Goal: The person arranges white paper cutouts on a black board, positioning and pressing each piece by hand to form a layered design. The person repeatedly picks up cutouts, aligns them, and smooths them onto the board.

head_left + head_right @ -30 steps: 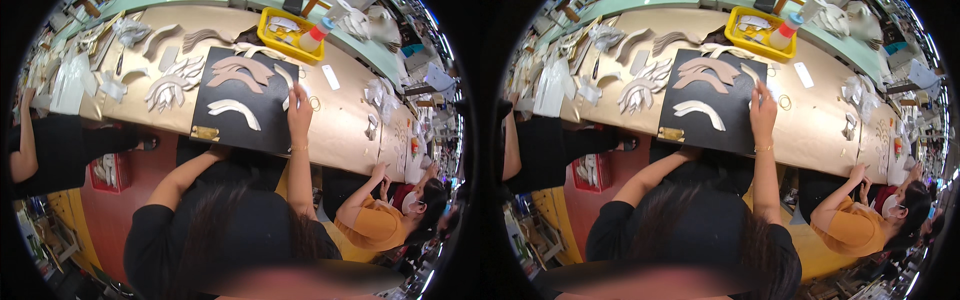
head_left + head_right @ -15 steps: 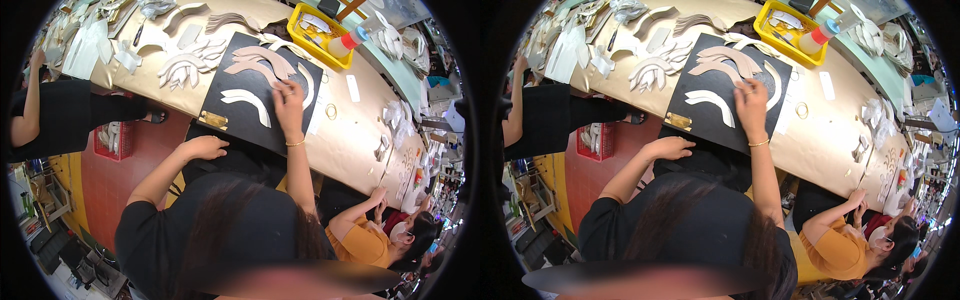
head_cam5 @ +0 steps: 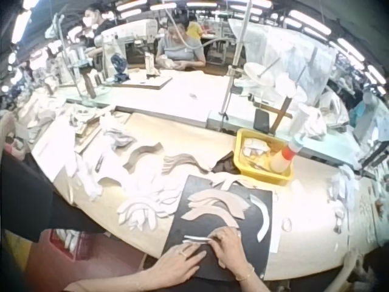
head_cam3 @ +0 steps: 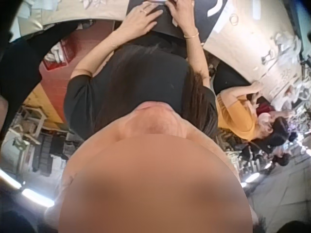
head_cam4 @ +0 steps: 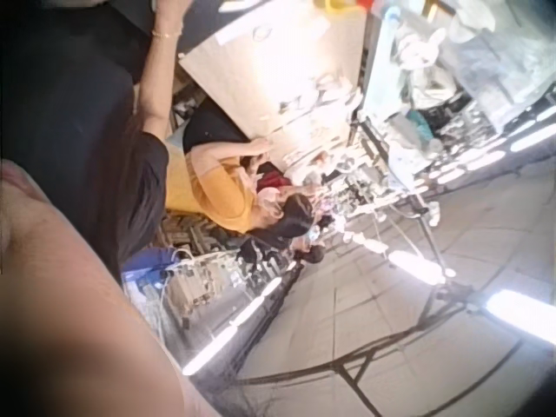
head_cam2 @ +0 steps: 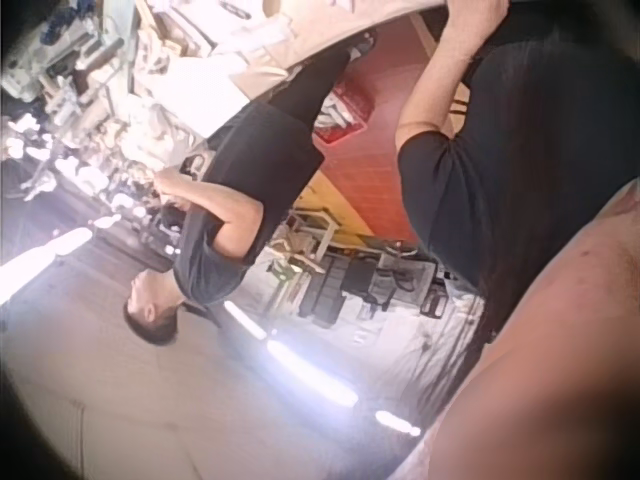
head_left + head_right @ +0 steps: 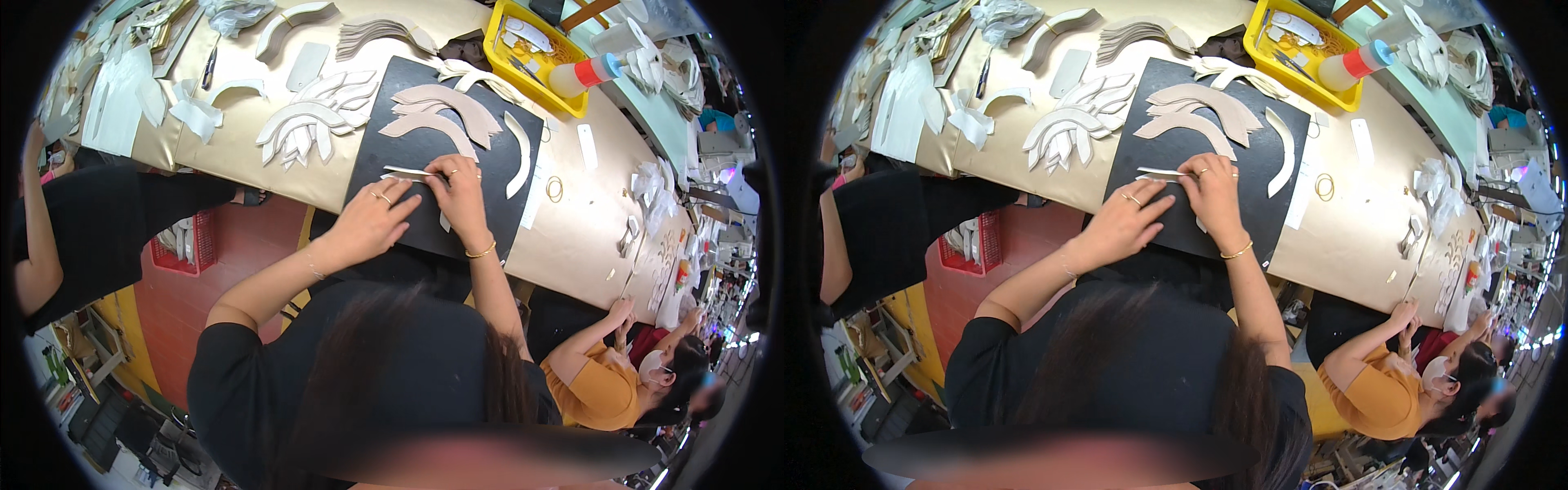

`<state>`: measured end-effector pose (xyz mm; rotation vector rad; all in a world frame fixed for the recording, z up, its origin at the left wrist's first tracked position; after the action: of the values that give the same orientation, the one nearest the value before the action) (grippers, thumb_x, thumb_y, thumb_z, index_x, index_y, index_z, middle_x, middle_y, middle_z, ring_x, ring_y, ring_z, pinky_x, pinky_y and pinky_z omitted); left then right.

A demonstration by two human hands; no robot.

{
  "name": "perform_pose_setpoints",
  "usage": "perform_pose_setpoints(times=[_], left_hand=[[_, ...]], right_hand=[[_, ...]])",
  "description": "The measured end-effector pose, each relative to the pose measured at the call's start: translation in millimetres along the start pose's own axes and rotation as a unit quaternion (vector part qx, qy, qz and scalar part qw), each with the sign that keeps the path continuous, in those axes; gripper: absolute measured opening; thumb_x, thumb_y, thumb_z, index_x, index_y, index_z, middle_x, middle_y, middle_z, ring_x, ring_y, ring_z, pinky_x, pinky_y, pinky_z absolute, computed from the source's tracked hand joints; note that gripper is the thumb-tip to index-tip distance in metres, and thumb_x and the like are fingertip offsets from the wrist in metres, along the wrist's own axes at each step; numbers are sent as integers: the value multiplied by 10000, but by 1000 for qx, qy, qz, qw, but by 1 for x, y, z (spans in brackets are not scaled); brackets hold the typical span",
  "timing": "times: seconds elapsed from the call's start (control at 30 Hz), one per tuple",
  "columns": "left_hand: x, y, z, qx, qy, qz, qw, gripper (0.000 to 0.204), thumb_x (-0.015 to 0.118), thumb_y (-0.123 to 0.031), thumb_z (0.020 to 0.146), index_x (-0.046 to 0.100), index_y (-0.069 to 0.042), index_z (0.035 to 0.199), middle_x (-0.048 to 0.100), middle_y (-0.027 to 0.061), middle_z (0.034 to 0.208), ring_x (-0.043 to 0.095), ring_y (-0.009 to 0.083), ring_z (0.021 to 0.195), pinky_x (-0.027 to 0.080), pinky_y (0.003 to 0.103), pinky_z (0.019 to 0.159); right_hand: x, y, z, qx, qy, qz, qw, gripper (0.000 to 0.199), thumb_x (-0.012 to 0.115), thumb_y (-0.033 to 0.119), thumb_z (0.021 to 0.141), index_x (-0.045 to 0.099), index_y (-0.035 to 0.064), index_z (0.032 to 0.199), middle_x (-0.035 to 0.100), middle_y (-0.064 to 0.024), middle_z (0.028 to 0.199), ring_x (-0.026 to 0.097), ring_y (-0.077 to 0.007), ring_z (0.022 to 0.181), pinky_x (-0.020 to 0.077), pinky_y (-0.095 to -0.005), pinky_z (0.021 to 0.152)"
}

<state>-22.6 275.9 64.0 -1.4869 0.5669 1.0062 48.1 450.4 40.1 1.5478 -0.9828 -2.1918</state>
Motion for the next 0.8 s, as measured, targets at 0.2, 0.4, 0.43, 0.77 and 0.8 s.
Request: perform_pose_setpoints(times=[0.2,0.4,0.43,0.77,0.8], left_hand=[[16,12,-6,35,-72,17,997,463,717,-206,849,619,-102,1289,542,122,1368,495,305,1253,396,449,1032],[22,15,2,21,-131,-8,991,413,716,-144,839,644,-107,1244,577,88,1266,541,285,1149,413,436,973],[22,17,2,18,-142,-24,989,405,716,-124,837,647,-103,1236,579,90,1249,543,290,1140,418,432,968],[20,20,15,-117,-226,-43,966,356,759,-104,825,673,-72,1169,574,113,1110,515,317,997,439,420,884],[20,21,20,-128,-213,-27,968,347,766,-115,819,675,-73,1151,574,114,1098,514,320,995,438,427,880]], right_hand=[[-23,-29,3,224,-57,310,922,226,642,102,980,620,14,1187,666,-34,949,623,-100,752,519,-240,715],[-82,-67,-18,328,-147,313,879,253,601,183,1023,607,-2,1195,655,-59,885,594,-62,648,436,-183,513],[-88,-71,-23,323,-164,315,877,246,601,186,1024,606,-5,1179,655,-63,884,595,-65,646,430,-181,500],[-109,-104,-64,269,-334,362,828,308,570,111,1022,537,-4,1306,626,-130,1034,658,-135,787,549,-234,568],[-107,-109,-62,278,-339,361,823,310,569,111,1022,536,-8,1307,627,-132,1036,661,-149,791,558,-247,586]])
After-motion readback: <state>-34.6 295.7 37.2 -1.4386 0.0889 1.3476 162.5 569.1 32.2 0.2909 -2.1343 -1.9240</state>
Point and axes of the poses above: each hand's wrist, its own z-axis towards the middle knuckle, its own x-axis out of the palm, y = z × x, the point moved 3 cm from there along z, towards the middle knuckle
